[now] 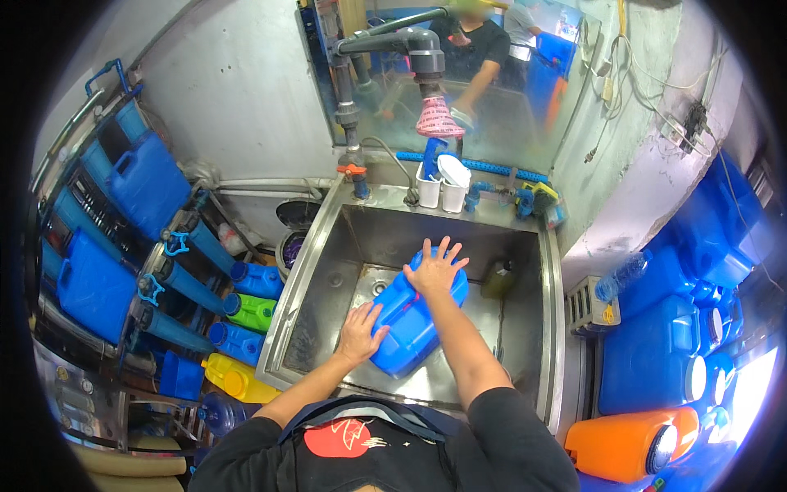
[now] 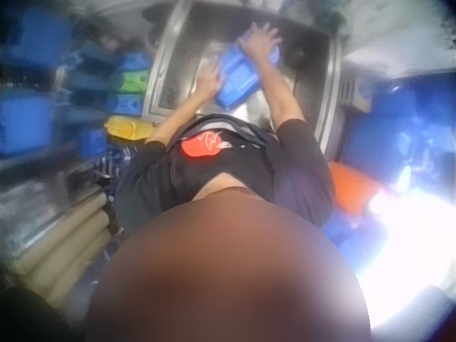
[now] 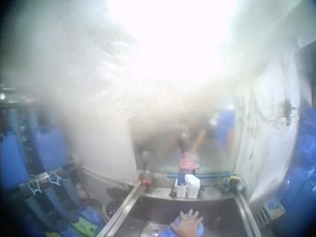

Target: The person washes a blue plastic container and a small blue lid in a stainless steel sink. They rinse the container, scrub it with a sponge, rinse again, and place it on a shelf. The person also washes the lid under running water and places it on the shelf.

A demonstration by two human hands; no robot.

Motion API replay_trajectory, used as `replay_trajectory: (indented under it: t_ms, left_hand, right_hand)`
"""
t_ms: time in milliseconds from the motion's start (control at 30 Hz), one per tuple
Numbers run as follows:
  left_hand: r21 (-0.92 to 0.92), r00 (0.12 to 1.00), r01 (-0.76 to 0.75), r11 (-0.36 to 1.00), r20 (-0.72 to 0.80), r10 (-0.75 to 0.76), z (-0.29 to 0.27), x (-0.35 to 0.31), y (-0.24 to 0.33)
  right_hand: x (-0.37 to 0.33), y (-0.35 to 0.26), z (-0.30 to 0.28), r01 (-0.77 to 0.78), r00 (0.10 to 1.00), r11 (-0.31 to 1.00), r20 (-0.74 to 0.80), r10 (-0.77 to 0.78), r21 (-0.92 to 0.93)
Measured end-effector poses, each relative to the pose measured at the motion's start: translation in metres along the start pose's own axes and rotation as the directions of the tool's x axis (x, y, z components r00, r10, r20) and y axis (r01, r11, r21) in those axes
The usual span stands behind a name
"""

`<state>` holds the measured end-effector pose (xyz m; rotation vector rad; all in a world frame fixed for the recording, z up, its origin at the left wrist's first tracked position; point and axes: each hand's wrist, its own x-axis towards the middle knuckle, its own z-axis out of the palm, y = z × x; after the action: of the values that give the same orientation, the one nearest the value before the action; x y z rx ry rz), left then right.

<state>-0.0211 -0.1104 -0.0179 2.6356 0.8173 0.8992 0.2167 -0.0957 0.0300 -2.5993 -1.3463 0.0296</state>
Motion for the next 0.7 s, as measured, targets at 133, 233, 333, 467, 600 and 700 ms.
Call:
replay_trajectory:
  t_ms: [133,233,333,467,600,700]
  left_hand:
    - [0.046,0.969,-0.234,0.971,-0.067,0.237,-0.006,0.02,-0.052]
    - [0.24,0.988,-0.063,0.969,-0.12,0.095,-0.015,0.037,-0.081]
    - [0.174,0.986,-0.16,0.972,-0.02,0.166,-0.011,0.045,-0.089]
    - [0.142,0.979,-0.182,0.973,-0.063,0.192,-0.004,0.052,-0.091]
    - [0.251,0.987,-0.094,0.963,-0.105,0.124,-0.006,0.065,-0.098]
    - [0.333,0.964,0.229,0.915,0.052,-0.26,-0.003,0.072,-0.095]
  right_hand:
    - [-0.01,-0.012,0.006,-0.13,0.99,0.991,-0.046,0.131,0.016]
    - [-0.013,-0.018,0.007,-0.209,0.977,0.977,-0.044,0.21,0.037]
    - [-0.01,-0.016,0.006,-0.232,0.971,0.972,-0.04,0.234,0.041]
    - [-0.005,0.006,0.002,-0.021,1.0,1.0,-0.02,0.021,-0.002]
    - [-0.005,0.039,0.003,0.393,0.918,0.919,-0.051,-0.394,-0.041]
    - [-0.004,0.049,0.009,0.444,0.889,0.896,-0.113,-0.443,-0.02]
